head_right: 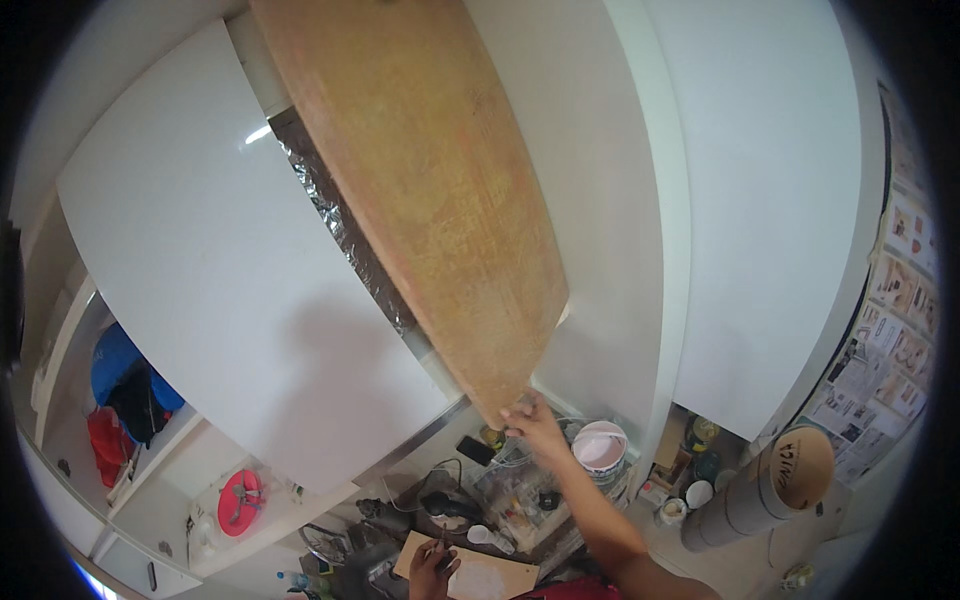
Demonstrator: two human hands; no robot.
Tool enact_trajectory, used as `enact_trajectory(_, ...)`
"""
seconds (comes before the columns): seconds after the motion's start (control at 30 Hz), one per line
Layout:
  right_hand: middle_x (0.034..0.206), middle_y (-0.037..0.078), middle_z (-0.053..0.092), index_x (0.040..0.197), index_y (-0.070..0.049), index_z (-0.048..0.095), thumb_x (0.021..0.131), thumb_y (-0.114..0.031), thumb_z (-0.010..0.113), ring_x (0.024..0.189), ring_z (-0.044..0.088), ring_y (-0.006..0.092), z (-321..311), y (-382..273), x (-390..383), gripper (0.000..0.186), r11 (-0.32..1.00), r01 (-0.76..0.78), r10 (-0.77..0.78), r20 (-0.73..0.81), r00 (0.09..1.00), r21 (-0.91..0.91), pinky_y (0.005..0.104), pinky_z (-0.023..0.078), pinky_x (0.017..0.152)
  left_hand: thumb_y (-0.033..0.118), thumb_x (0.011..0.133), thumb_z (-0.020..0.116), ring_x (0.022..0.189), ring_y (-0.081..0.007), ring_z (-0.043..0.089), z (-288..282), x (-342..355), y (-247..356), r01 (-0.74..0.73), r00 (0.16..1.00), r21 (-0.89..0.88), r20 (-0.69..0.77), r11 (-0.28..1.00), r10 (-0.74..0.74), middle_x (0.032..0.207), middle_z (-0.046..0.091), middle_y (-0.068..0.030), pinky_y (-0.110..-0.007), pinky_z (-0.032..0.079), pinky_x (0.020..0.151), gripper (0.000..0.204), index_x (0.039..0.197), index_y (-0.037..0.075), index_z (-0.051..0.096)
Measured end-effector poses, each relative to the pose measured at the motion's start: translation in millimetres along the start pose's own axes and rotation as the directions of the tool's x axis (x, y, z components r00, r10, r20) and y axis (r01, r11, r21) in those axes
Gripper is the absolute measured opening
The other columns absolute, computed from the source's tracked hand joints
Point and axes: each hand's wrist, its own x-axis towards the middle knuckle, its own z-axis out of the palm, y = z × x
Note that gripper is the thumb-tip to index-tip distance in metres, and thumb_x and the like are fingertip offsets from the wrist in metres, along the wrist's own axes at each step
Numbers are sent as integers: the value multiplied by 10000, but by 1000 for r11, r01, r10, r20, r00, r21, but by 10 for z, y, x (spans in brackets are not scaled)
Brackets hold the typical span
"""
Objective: The person installs a metal handle on a wall-mounted cabinet door. They open the cabinet, use a screwdriver to adjust the hinge, then retrieve two metal handle pieces and attach them to the door.
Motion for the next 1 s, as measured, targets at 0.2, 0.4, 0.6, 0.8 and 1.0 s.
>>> enact_trajectory(0.2, 1170, 58, 629, 1518, -68, 378, 901, -280, 874, 1025, 644, 151, 489, 392, 553, 820, 981, 72, -95, -122, 988, -182, 321, 545, 779, 100, 1083, 594, 1236, -261, 621, -449, 121, -204, -56, 995, 113, 83, 992, 47, 1358, 620, -124, -426, 516, 1129, 395, 1464, 92, 489)
enact_trajectory(0.4, 1118, 69, 600, 1477, 0, 375, 881, -369, 892, 968, 643, 155, 736, 649, 936, 871, 972, 75, -110, -148, 983, -225, 314, 555, 713, 130, 1060, 649, 1081, -213, 635, -565, 99, -333, -307, 952, 420, 142, 854, 272, 1204, 678, -99, -356, 514, 993, 276, 1329, 72, 630)
enact_trajectory(0.6, 1049, 63, 599, 1402, 5, 410, 903, -366, 876, 920, 646, 155, 974, 747, 1016, 777, 987, 99, -123, -195, 973, -128, 303, 555, 693, 198, 1059, 654, 1027, -189, 638, -464, -45, -364, -374, 926, 435, 124, 819, 356, 1139, 685, -72, -352, 512, 958, 287, 1324, 90, 632)
enact_trajectory(0.8, 1061, 62, 629, 1390, -18, 433, 970, -303, 812, 911, 649, 149, 812, 678, 962, 633, 998, 33, -25, -155, 988, 44, 300, 554, 735, 223, 1076, 631, 992, -187, 649, -154, -118, -140, -74, 996, 163, -33, 984, 80, 1150, 684, -79, -348, 532, 921, 322, 1372, 100, 599)
enact_trajectory(1.0, 1092, 71, 670, 1414, -23, 467, 1004, -260, 765, 936, 663, 162, 548, 743, 773, 559, 986, -48, 67, -115, 991, 161, 314, 559, 786, 178, 1070, 639, 1102, -204, 649, -480, 113, -375, -162, 984, 249, 112, 955, 138, 1254, 666, -85, -374, 546, 970, 346, 1402, 97, 587)
